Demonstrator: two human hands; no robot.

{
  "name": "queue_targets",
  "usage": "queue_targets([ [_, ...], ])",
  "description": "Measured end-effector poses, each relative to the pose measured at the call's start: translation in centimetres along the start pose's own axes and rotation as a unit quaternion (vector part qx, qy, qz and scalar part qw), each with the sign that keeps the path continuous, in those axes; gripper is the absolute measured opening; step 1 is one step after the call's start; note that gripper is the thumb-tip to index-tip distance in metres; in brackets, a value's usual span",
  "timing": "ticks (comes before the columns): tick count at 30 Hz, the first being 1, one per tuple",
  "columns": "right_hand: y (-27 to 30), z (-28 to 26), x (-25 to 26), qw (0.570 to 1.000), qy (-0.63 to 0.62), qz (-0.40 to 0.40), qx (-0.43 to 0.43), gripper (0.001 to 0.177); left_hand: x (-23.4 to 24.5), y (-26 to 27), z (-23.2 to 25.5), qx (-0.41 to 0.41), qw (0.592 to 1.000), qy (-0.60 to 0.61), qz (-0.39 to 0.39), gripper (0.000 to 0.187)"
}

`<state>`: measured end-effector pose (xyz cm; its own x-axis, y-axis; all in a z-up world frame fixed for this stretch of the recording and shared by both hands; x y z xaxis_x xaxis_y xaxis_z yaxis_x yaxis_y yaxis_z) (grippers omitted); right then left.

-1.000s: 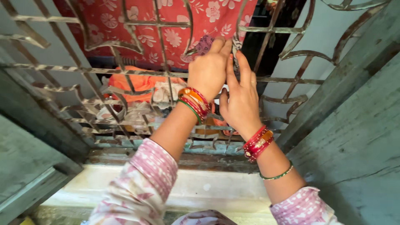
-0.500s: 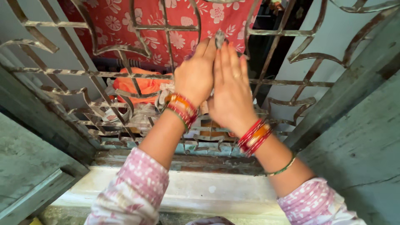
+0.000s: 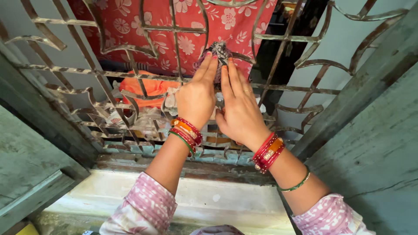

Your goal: The person wipes a window grille with a cloth, washes and wrings the cloth in a bucket of water, and then wipes the window grille with the cloth.

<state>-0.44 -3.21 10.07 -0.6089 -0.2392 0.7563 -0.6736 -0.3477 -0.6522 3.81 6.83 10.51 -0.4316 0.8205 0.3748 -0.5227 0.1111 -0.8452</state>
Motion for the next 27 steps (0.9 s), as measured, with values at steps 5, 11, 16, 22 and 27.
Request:
queue_targets([
  [5,-1.2,-0.5,2.3,0.997,0.050,0.054,-0.006,0.099,1.4,-0.7,1.3,-0.070,0.994,0.021,0.076,0.040],
  [11,-2.8,-0.3,0.2,0.995,0.084,0.058,0.004,0.085,0.6,-1.4,0.0,-0.020,0.999,0.010,0.027,0.034],
  [16,-4.3,-0.3,-0.2,0.987,0.149,0.052,0.035,0.079,-0.3,-1.6,-0.6,-0.017,0.999,-0.032,-0.019,0.046],
  [22,-4.3,0.1,0.4,0.996,0.075,0.022,0.045,0.087,-1.4,-0.9,-1.1,-0.029,0.998,-0.046,-0.038,0.057],
  [27,-2.2,0.9,0.2,0.983,0.166,0.054,0.058,0.074,-2.9,0.9,-0.2,-0.014,0.999,0.012,-0.034,0.070],
])
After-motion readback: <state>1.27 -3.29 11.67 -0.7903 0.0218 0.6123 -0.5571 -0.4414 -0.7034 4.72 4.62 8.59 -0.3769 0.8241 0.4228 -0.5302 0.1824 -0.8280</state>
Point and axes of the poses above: each hand's wrist, its own y-axis away from the middle knuckle, its own x-axis out of the back of the hand, z = x × y, the point moved 8 cm from there along -y, towards the middle knuckle, and after that the axes turned 14 degrees about y, right-handed, at the moved point
